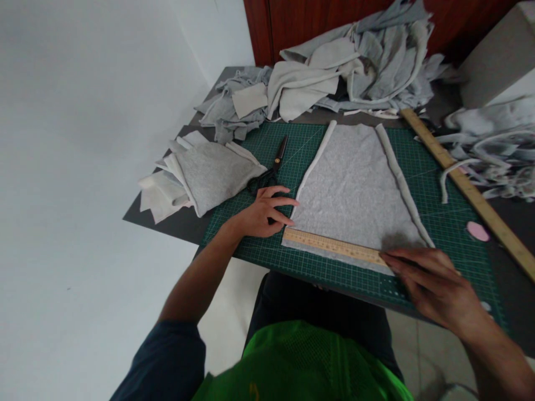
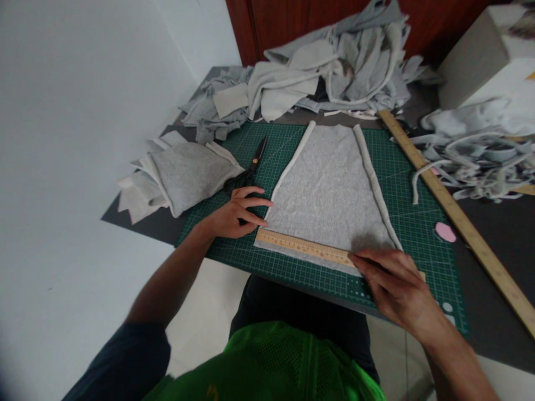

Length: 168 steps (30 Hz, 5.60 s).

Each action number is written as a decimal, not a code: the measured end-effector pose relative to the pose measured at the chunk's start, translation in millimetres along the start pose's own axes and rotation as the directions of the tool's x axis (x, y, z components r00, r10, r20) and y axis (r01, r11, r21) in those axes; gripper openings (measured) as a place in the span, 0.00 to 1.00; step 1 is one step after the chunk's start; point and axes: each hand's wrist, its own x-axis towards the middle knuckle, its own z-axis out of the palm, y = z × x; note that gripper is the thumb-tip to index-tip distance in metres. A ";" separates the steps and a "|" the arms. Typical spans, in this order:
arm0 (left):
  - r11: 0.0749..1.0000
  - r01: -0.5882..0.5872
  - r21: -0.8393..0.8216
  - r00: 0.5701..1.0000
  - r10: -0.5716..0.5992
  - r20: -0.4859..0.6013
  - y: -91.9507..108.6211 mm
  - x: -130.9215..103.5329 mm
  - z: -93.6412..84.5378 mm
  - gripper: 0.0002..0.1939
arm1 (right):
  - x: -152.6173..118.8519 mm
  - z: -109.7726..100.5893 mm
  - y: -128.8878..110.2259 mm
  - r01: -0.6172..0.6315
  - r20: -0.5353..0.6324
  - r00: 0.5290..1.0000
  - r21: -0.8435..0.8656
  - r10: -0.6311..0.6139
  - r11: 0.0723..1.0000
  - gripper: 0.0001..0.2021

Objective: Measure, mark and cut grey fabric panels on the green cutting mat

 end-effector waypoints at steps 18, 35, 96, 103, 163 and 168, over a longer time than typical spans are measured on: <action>0.990 -0.114 0.084 0.970 0.092 0.226 37.7 23.7 -8.3 0.28 | 3.9 7.5 2.7 -0.090 0.007 0.996 0.073 0.089 0.993 0.16; 0.961 -0.137 0.242 0.955 0.064 0.289 53.3 35.8 9.5 0.27 | -32.8 -46.3 36.2 -0.490 -0.391 0.698 0.352 0.600 0.798 0.06; 0.947 0.100 0.304 0.980 -0.041 -0.196 34.1 148.1 16.7 0.19 | -3.1 -76.9 83.4 -0.602 -0.438 0.770 -0.256 0.465 0.756 0.23; 0.959 0.278 0.062 0.951 -0.266 -0.159 123.7 217.8 39.7 0.23 | 20.5 -54.9 59.1 -0.540 -0.391 0.819 -0.276 0.420 0.795 0.17; 0.995 0.029 0.093 0.952 -0.056 0.301 33.7 54.5 -5.2 0.11 | 22.0 -24.5 13.5 -0.190 0.183 0.960 -0.138 0.213 0.972 0.11; 0.987 0.044 0.154 0.956 -0.086 0.282 30.9 47.3 -6.7 0.06 | 16.3 -20.1 20.9 -0.172 0.186 0.964 -0.111 0.191 0.979 0.12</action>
